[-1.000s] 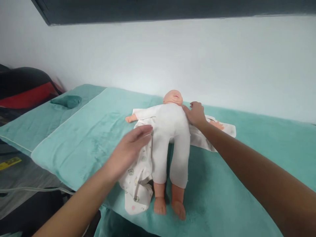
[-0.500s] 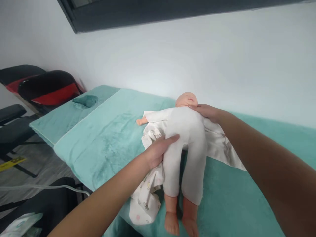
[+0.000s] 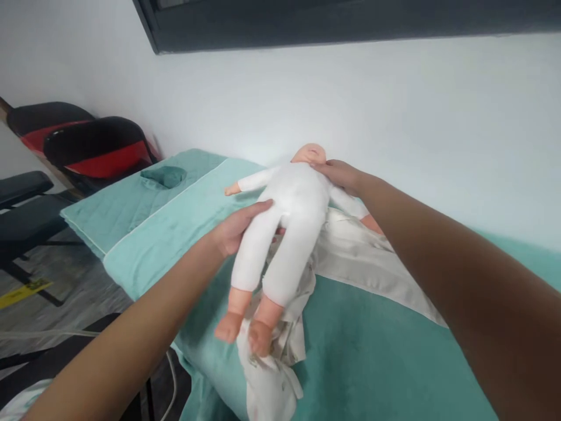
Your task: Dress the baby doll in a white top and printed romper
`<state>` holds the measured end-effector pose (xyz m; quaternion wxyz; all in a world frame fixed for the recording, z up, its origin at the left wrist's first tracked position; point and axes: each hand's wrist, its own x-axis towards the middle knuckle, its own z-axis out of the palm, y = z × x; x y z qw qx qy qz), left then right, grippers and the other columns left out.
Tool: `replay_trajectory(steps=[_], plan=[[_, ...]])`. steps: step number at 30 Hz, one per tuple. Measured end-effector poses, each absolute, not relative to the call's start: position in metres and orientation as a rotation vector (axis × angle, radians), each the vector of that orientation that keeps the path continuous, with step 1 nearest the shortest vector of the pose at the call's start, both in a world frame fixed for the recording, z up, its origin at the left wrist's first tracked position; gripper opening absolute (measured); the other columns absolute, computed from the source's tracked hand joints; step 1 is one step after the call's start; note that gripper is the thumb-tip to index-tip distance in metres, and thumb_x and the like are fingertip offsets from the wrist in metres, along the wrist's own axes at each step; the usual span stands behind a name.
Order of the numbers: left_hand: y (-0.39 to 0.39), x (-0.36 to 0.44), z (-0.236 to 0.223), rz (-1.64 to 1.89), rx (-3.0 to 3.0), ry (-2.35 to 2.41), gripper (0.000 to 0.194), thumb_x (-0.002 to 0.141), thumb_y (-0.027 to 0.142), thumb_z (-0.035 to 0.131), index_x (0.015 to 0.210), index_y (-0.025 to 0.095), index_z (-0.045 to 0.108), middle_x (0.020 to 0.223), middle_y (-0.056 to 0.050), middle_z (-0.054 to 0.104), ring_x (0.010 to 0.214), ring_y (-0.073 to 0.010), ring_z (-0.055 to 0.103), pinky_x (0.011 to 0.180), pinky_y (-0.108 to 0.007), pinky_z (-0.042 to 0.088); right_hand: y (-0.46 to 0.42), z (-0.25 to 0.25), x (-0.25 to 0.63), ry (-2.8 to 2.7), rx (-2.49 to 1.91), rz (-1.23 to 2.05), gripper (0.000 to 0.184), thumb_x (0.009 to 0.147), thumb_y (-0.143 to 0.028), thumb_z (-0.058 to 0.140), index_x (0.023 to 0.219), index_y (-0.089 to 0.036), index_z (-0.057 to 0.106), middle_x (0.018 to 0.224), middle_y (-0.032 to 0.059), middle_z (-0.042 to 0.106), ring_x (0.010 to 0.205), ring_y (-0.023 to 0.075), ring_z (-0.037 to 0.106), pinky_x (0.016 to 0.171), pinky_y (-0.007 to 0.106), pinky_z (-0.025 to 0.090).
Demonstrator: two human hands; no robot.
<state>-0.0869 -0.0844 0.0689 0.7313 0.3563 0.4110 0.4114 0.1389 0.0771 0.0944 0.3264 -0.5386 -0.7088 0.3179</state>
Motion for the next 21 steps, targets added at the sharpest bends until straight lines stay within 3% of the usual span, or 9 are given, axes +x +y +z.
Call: replay_trajectory(steps=[7,11,15,19,21], plan=[[-0.062,-0.149,0.061,1.007,1.074,1.238,0.038,0.085,0.055,0.055,0.085,0.018,0.066,0.077,-0.005,0.072,0.09,-0.0265,0.072,0.075,-0.037,0.058,0.117,0.066,0.068,-1.817,-1.377,1.115,0.047,0.078,-0.051,0.07,0.107,-0.015,0.065,0.106,0.0167,0.072,0.093,0.028,0.067,0.081,0.043,0.056],[-0.048,-0.172,0.044,1.074,1.148,1.374,0.038,0.084,0.051,0.059,0.088,0.014,0.067,0.081,-0.011,0.073,0.091,-0.0283,0.071,0.077,-0.041,0.057,0.127,0.052,0.048,-1.9,-1.369,1.135,0.057,0.082,-0.055,0.065,0.123,-0.015,0.06,0.125,0.0162,0.065,0.102,0.0256,0.065,0.089,0.038,0.054],[-0.042,-0.181,0.027,1.14,1.206,1.48,0.044,0.085,0.051,0.059,0.093,0.009,0.067,0.087,-0.016,0.072,0.092,-0.0302,0.07,0.08,-0.044,0.054,0.126,0.047,0.058,-2.072,-1.529,1.005,0.066,0.086,-0.062,0.055,0.137,-0.019,0.05,0.138,0.0143,0.058,0.109,0.0239,0.063,0.087,0.032,0.054],[-0.05,-0.18,0.027,1.028,1.303,1.804,0.053,0.087,0.052,0.055,0.112,0.006,0.063,0.101,-0.019,0.071,0.095,-0.0314,0.068,0.085,-0.044,0.052,0.111,0.043,0.105,-2.195,-1.725,0.879,0.06,0.094,-0.062,0.035,0.12,-0.016,0.062,0.123,0.0148,0.066,0.102,0.0245,0.066,0.084,0.032,0.053],[-0.065,-0.171,0.034,1.01,1.408,2.019,0.052,0.088,0.04,0.055,0.129,0.008,0.054,0.119,-0.02,0.065,0.109,-0.0335,0.063,0.095,-0.047,0.048,0.096,0.039,0.14,-2.248,-1.854,0.774,0.058,0.095,-0.06,0.034,0.107,-0.015,0.068,0.113,0.0161,0.07,0.102,0.0282,0.066,0.086,0.036,0.051]])
